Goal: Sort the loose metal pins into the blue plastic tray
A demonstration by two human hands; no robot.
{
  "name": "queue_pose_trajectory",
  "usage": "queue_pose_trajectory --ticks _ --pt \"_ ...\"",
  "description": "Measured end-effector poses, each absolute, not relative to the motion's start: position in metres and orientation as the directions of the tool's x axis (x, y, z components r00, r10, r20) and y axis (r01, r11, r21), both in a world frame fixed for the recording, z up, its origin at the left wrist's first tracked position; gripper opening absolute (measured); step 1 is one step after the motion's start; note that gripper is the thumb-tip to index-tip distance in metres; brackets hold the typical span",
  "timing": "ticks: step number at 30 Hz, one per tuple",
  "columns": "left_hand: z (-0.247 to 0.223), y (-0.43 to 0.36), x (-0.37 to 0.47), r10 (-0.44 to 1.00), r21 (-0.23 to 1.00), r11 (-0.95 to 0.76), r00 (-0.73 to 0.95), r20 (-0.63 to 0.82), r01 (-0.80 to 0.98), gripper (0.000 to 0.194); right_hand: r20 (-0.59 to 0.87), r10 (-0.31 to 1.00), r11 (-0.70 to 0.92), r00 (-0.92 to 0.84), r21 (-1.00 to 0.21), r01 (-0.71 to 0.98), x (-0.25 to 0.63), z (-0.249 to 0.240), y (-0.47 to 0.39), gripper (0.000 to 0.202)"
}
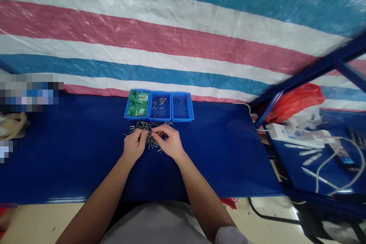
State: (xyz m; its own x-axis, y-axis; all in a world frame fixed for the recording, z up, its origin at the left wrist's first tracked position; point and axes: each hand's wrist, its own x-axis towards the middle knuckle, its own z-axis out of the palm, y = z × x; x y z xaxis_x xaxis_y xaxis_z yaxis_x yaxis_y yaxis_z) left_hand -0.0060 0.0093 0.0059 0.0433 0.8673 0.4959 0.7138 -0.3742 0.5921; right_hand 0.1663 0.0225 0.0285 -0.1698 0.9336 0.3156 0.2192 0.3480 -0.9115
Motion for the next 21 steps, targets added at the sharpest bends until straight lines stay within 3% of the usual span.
queue_pose_trajectory --ticks 9,21 --pt "0.0079 0.007 -0.0052 0.876 0.676 -0.404 0.047 0.481 0.616 0.021 0.332 0.927 0.368 -0.173 -0.895 0.253 0.1662 0.0323 0.022 0.012" --pt "0.0071 0.0079 -0.0026 0.866 0.66 -0.406 0.036 0.498 0.632 0.02 0.314 0.94 0.341 -0.138 -0.898 0.279 0.1663 0.03 0.0225 0.014"
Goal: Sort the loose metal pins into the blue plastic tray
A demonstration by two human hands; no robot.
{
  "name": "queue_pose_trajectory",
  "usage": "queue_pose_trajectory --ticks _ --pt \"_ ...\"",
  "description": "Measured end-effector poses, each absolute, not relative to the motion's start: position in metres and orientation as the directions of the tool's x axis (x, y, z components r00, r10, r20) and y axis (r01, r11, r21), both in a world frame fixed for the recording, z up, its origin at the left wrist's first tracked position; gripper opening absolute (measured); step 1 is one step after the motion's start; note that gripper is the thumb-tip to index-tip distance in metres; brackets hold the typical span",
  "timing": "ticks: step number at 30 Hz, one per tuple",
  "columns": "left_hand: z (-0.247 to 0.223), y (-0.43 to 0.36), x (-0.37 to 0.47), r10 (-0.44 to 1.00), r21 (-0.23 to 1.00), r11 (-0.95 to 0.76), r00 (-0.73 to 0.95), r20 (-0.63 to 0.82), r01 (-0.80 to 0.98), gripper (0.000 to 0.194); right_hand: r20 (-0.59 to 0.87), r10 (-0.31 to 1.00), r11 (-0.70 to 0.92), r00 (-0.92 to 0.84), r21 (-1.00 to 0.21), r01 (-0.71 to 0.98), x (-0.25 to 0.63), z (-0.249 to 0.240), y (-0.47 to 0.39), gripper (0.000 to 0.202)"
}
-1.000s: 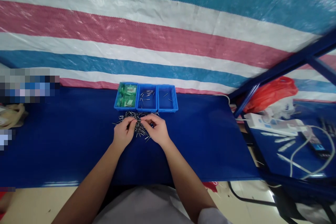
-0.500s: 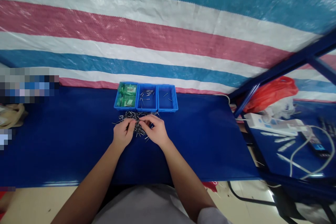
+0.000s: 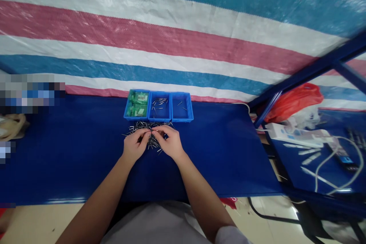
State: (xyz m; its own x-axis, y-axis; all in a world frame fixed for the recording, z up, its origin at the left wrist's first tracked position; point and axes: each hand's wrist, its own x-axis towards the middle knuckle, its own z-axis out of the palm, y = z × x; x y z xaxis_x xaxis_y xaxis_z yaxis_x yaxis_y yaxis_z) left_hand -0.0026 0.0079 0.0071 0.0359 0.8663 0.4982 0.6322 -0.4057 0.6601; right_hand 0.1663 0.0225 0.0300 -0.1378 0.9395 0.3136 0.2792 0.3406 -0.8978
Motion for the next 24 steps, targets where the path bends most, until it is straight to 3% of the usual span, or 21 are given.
queue_pose_trajectory --ticks 8,24 --pt "0.0067 0.0091 -0.006 0.837 0.588 -0.454 0.094 0.54 0.67 0.026 0.362 0.918 0.393 -0.163 -0.885 0.249 0.1666 0.0319 0.022 0.014" --pt "0.0062 0.0083 -0.0036 0.798 0.605 -0.53 0.108 0.593 0.594 0.018 0.431 0.891 0.453 -0.142 -0.841 0.295 0.1673 0.0308 0.0222 0.016"
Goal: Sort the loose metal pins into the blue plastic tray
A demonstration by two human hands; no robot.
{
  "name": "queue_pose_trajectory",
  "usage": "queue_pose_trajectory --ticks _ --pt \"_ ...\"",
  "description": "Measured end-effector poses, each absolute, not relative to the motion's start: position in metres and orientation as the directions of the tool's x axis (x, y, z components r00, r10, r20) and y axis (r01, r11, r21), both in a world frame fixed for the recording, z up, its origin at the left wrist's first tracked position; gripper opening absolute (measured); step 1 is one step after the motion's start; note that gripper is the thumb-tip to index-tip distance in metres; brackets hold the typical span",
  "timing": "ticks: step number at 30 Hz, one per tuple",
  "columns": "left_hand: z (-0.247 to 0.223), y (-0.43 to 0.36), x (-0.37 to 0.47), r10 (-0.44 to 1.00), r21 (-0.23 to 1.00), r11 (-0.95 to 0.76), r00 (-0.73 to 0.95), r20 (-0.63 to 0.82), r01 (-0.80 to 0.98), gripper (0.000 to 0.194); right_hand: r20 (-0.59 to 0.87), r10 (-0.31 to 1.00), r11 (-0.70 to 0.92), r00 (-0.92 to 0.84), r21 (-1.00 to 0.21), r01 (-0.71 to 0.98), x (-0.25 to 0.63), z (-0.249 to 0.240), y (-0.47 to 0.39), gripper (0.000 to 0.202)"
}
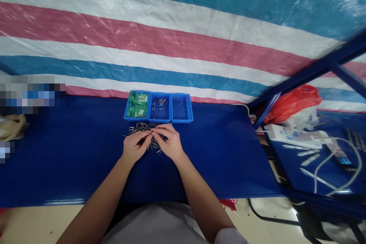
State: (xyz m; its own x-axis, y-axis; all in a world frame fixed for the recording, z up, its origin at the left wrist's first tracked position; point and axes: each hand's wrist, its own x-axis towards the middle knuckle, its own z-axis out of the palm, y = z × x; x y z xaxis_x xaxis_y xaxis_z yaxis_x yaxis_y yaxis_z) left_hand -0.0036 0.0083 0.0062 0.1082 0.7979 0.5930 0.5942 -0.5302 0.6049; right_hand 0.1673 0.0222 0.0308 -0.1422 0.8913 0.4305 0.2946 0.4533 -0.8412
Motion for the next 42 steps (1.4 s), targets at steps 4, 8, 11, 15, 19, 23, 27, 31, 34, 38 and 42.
queue_pose_trajectory --ticks 4,8,11,15,19,23,27,31,34,38,42 --pt "0.004 0.009 -0.003 0.769 0.578 -0.566 0.123 0.627 0.588 0.022 0.422 0.9 0.434 -0.106 -0.853 0.29 0.167 0.032 0.023 0.016" --pt "0.003 0.01 -0.002 0.776 0.581 -0.558 0.125 0.618 0.593 0.027 0.342 0.936 0.351 -0.078 -0.914 0.204 0.165 0.028 0.022 0.011" --pt "0.003 0.01 -0.001 0.789 0.6 -0.531 0.091 0.607 0.599 0.024 0.212 0.974 0.218 -0.08 -0.973 0.076 0.164 0.024 0.023 0.013" --pt "0.004 0.01 -0.001 0.798 0.606 -0.507 0.068 0.598 0.613 0.017 0.127 0.986 0.123 -0.111 -0.991 -0.044 0.165 0.023 0.024 0.016" --pt "0.005 0.009 -0.001 0.821 0.603 -0.485 0.092 0.564 0.633 0.016 0.115 0.987 0.112 -0.115 -0.993 -0.036 0.166 0.025 0.024 0.018" --pt "0.005 0.007 -0.003 0.859 0.627 -0.408 0.047 0.509 0.663 0.015 0.115 0.986 0.119 -0.12 -0.993 0.024 0.165 0.022 0.023 0.02" --pt "0.004 0.007 -0.002 0.877 0.664 -0.396 0.046 0.479 0.635 0.014 0.065 0.992 0.055 -0.11 -0.994 -0.092 0.165 0.023 0.024 0.023" --pt "0.004 0.008 -0.001 0.857 0.652 -0.436 0.064 0.512 0.621 0.017 0.074 0.991 0.065 -0.114 -0.994 -0.087 0.166 0.026 0.026 0.021" --pt "0.004 0.009 -0.002 0.84 0.626 -0.457 0.076 0.537 0.631 0.016 0.088 0.99 0.083 -0.111 -0.996 -0.044 0.167 0.025 0.027 0.018" --pt "0.003 0.009 -0.003 0.849 0.631 -0.441 0.068 0.525 0.638 0.017 0.129 0.987 0.131 -0.099 -0.991 0.013 0.168 0.021 0.026 0.016" --pt "0.001 0.008 -0.002 0.841 0.63 -0.45 0.063 0.537 0.632 0.018 0.133 0.987 0.138 -0.089 -0.989 0.052 0.169 0.022 0.026 0.019"
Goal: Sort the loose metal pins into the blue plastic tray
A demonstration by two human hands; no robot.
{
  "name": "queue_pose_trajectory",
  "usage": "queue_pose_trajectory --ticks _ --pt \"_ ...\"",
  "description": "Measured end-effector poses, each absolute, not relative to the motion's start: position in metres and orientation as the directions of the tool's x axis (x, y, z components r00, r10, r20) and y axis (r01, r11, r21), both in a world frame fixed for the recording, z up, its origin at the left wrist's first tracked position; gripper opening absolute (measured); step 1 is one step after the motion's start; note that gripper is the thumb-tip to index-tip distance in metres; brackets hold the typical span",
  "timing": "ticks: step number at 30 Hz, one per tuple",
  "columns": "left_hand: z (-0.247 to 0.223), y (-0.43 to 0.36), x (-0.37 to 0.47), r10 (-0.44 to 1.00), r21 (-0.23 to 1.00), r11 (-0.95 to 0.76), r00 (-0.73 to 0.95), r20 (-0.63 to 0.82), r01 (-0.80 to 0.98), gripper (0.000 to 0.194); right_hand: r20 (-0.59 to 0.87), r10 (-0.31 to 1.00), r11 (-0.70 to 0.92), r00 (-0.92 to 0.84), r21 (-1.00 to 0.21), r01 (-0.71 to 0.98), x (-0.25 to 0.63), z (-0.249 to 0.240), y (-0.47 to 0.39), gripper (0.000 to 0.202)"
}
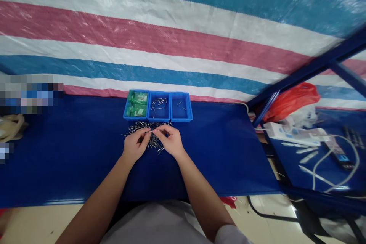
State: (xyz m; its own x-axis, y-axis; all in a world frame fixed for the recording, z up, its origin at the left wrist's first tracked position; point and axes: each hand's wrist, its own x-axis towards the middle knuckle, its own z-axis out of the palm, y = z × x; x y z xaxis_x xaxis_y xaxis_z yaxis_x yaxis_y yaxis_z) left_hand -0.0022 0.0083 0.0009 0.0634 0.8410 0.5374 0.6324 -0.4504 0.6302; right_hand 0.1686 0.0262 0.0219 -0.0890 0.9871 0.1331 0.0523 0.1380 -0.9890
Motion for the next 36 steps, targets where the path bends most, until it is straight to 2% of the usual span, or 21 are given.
queue_pose_trajectory --ticks 6,15,18,22,28,36 --pt "-0.001 0.009 -0.003 0.81 0.616 -0.503 0.083 0.58 0.606 0.019 0.136 0.976 0.15 -0.173 -0.986 0.071 0.17 0.027 0.025 0.029" --pt "0.002 0.008 -0.004 0.834 0.64 -0.484 0.093 0.544 0.596 0.019 0.133 0.966 0.164 -0.223 -0.978 0.127 0.17 0.034 0.023 0.042" --pt "0.005 0.009 -0.004 0.841 0.631 -0.483 0.12 0.528 0.607 0.019 0.123 0.967 0.156 -0.222 -0.978 0.14 0.169 0.03 0.024 0.037" --pt "0.007 0.01 -0.005 0.845 0.615 -0.477 0.137 0.516 0.628 0.022 0.142 0.977 0.163 -0.156 -0.979 0.126 0.167 0.025 0.023 0.021" --pt "0.006 0.01 -0.005 0.836 0.596 -0.476 0.123 0.534 0.647 0.021 0.177 0.97 0.205 -0.169 -0.964 0.169 0.168 0.027 0.022 0.014" --pt "0.005 0.009 -0.003 0.851 0.631 -0.454 0.095 0.517 0.63 0.02 0.215 0.956 0.259 -0.201 -0.939 0.228 0.171 0.033 0.023 0.031"
